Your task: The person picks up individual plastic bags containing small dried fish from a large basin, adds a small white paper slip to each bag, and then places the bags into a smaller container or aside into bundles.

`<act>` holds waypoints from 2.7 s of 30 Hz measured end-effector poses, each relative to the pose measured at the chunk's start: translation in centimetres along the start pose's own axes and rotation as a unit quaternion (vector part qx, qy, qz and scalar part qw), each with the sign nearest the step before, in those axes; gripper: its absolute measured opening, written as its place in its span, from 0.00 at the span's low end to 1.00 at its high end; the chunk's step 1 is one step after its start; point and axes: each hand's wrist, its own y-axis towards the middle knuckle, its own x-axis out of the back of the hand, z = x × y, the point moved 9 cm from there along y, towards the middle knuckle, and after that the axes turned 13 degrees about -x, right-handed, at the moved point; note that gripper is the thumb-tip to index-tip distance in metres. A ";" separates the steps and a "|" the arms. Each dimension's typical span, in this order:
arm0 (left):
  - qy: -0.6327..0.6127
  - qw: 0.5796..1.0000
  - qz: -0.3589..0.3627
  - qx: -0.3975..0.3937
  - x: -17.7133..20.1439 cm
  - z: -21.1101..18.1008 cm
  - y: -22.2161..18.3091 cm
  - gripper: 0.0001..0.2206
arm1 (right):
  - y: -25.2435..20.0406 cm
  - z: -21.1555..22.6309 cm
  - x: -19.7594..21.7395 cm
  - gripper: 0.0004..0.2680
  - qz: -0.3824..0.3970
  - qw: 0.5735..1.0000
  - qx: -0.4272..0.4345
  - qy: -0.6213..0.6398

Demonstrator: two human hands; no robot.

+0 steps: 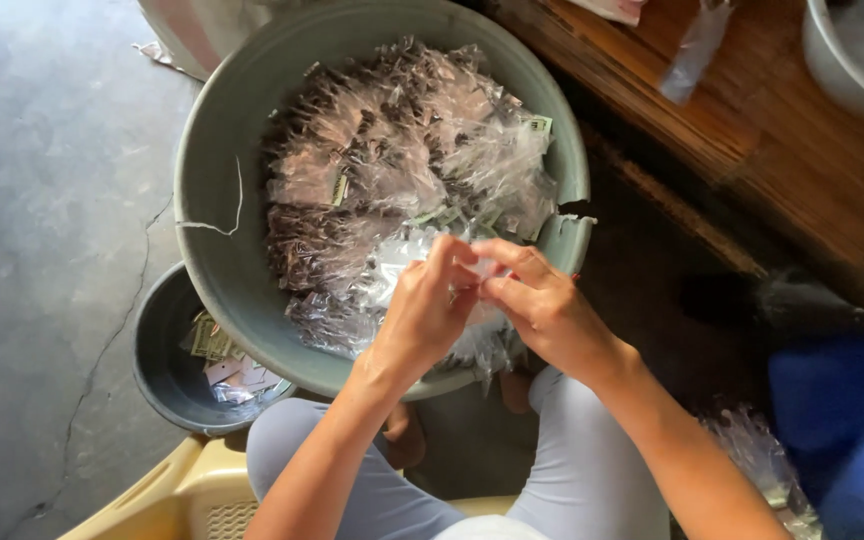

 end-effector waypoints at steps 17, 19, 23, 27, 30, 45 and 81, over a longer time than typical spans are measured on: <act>0.082 0.971 -0.170 -0.145 1.5 -4.7 -1.4 0.12 | -5.9 -11.1 -6.3 0.05 -0.039 0.700 -0.482 0.525; 0.066 0.972 -0.162 -0.158 2.1 -5.1 -1.0 0.12 | -6.3 -11.7 -7.2 0.09 -0.037 0.639 -0.497 0.586; 0.023 0.981 -0.132 -0.138 3.2 -5.3 -1.0 0.11 | -5.8 -11.2 -8.0 0.03 -0.046 0.715 -0.472 0.514; 0.076 0.988 -0.092 -0.098 4.1 -3.9 -1.2 0.07 | -3.6 -8.3 -7.3 0.03 -0.049 0.832 -0.351 0.426; 0.043 0.998 -0.010 -0.053 4.9 -5.9 -0.6 0.05 | -4.2 -7.7 -9.8 0.07 0.012 0.860 -0.314 0.402; 0.102 0.982 0.072 -0.143 5.1 1.1 -4.6 0.10 | -2.2 -6.8 -11.1 0.04 -0.068 0.892 -0.284 0.346; 0.086 0.985 -0.022 -0.150 -0.5 -6.4 -0.8 0.07 | -8.0 -10.4 -7.2 0.05 0.168 0.701 -0.414 0.556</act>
